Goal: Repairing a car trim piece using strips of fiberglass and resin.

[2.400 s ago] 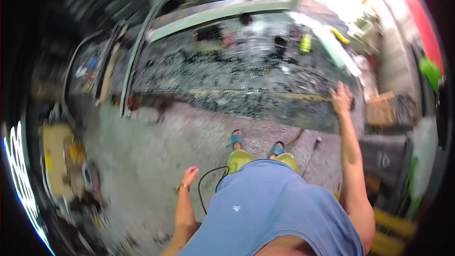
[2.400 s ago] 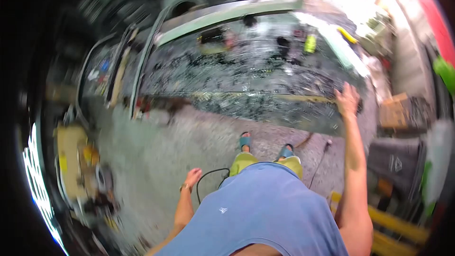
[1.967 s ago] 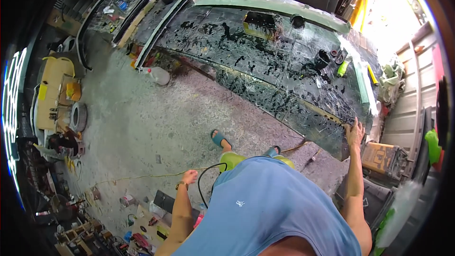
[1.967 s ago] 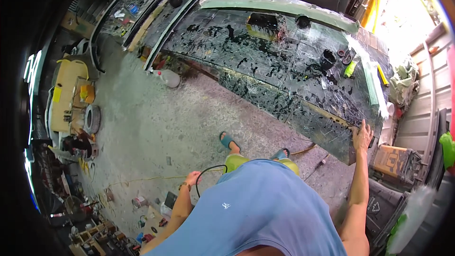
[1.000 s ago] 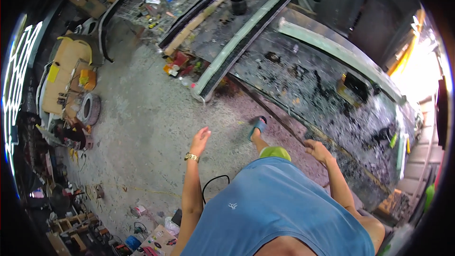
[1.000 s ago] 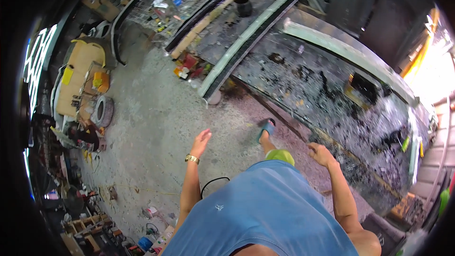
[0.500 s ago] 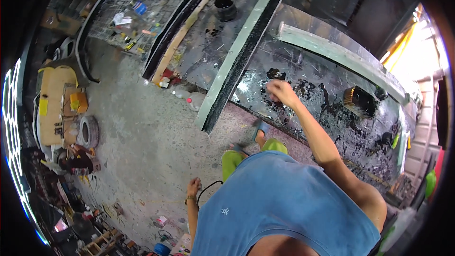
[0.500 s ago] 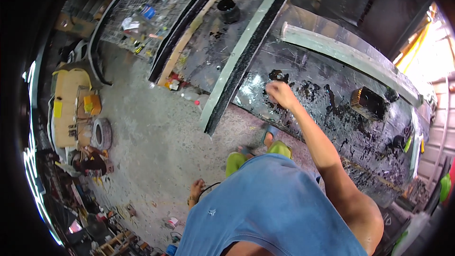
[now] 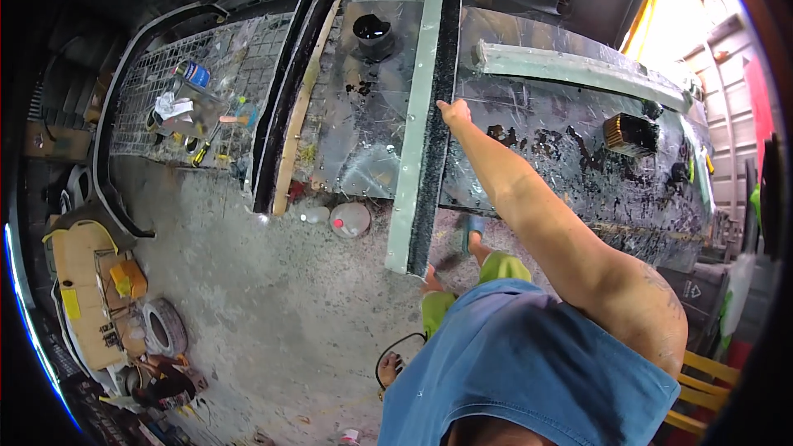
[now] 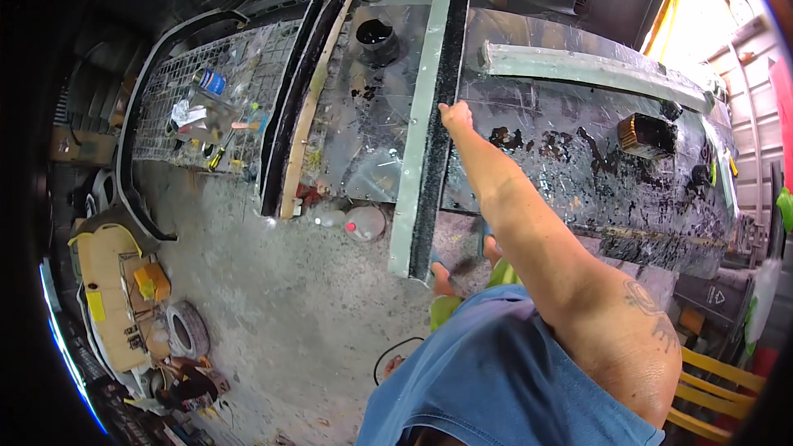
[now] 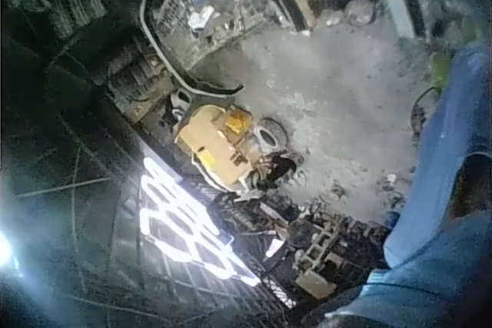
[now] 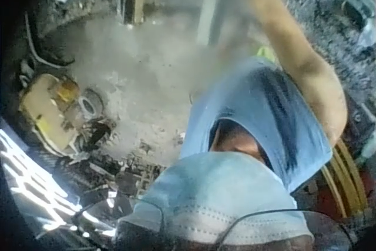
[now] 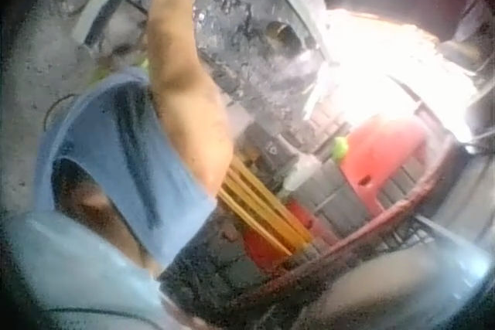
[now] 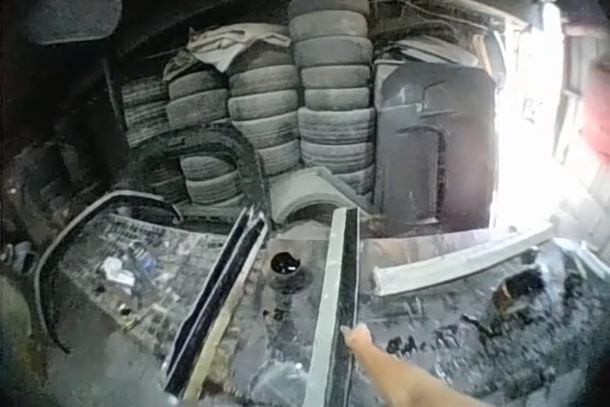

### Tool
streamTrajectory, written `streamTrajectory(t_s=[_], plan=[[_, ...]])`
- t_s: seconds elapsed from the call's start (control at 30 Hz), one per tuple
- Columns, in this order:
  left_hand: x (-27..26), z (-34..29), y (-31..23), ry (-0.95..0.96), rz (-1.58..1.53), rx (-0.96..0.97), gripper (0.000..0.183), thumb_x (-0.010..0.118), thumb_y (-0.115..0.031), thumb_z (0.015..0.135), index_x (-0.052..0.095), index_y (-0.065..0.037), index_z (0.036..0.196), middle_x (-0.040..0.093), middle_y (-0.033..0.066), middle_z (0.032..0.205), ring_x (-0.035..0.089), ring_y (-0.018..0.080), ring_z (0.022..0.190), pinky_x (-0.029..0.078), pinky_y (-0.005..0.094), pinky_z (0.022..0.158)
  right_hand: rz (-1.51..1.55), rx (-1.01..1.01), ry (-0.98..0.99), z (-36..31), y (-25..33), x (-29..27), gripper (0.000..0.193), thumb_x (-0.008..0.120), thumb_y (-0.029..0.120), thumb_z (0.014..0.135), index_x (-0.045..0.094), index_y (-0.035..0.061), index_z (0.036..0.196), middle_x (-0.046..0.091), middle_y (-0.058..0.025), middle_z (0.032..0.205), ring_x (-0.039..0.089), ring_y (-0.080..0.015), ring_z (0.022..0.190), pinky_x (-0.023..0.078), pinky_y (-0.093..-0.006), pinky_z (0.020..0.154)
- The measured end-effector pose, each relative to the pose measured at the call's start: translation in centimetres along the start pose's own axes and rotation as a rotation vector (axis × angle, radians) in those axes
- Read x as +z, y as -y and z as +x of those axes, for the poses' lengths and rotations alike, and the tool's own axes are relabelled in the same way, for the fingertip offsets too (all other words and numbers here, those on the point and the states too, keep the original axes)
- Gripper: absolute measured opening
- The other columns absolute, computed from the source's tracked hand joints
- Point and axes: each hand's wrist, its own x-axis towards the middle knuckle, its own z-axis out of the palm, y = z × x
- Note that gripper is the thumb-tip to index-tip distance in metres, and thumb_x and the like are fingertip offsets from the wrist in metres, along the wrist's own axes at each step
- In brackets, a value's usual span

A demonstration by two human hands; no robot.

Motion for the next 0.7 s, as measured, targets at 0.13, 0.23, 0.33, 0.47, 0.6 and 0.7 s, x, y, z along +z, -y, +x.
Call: streamTrajectory(t_s=[0.13,0.23,0.33,0.47,0.6,0.7], plan=[[-2.4,3.1,-7.4,-0.055,0.023,0.138,0.034,0.067,-0.032,0.088,0.061,-0.010,0.113,0.067,0.0058,0.103,0.063,0.0163,0.090,0.051,0.0278,0.071,0.125,-0.078,-0.023,3.2,-2.3,-1.2,0.033,0.070,0.034,0.080,0.062,0.0036,0.090,0.065,-0.0160,0.096,0.061,-0.0294,0.092,0.047,-0.0405,0.082],[-5.7,4.6,-8.7,-0.022,0.040,0.256,0.035,0.067,-0.031,0.088,0.061,-0.011,0.115,0.066,0.0055,0.103,0.063,0.0161,0.091,0.051,0.0272,0.072,0.210,-0.143,-0.101,1.7,-1.0,-0.1,0.031,0.070,0.030,0.081,0.057,0.0027,0.077,0.063,-0.0129,0.082,0.058,-0.0251,0.079,0.046,-0.0396,0.076],[-9.2,4.6,-8.3,0.001,0.092,0.183,0.035,0.066,-0.029,0.089,0.060,-0.010,0.117,0.065,0.0048,0.104,0.063,0.0167,0.092,0.051,0.0288,0.071,0.248,-0.178,-0.193,0.0,0.7,1.3,0.027,0.069,0.028,0.082,0.057,0.0040,0.081,0.063,-0.0136,0.082,0.059,-0.0270,0.080,0.046,-0.0409,0.074],[-11.4,4.7,-8.3,0.002,0.124,0.049,0.033,0.067,-0.033,0.087,0.062,-0.009,0.109,0.067,0.0038,0.095,0.064,0.0185,0.084,0.052,0.0338,0.066,0.250,-0.166,-0.340,-2.0,1.9,-0.5,0.027,0.068,0.028,0.082,0.057,0.0032,0.080,0.064,-0.0160,0.082,0.062,-0.0334,0.082,0.047,-0.0426,0.075],[-12.3,7.8,-11.0,0.072,0.223,0.054,0.028,0.066,-0.029,0.087,0.061,-0.008,0.106,0.066,0.0047,0.092,0.064,0.0197,0.081,0.051,0.0339,0.065,0.114,-0.199,-0.309,-1.4,0.7,-7.5,0.024,0.067,0.029,0.082,0.061,0.0059,0.086,0.067,-0.0149,0.090,0.064,-0.0357,0.088,0.049,-0.0454,0.075],[-11.5,9.5,-15.0,0.187,0.451,0.088,0.029,0.064,-0.029,0.088,0.060,-0.008,0.108,0.066,0.0060,0.095,0.064,0.0204,0.083,0.051,0.0342,0.069,0.076,-0.433,-0.485,-2.0,-1.4,-10.9,0.033,0.066,0.035,0.079,0.065,0.0058,0.093,0.066,-0.0199,0.097,0.062,-0.0374,0.098,0.049,-0.0449,0.083]])
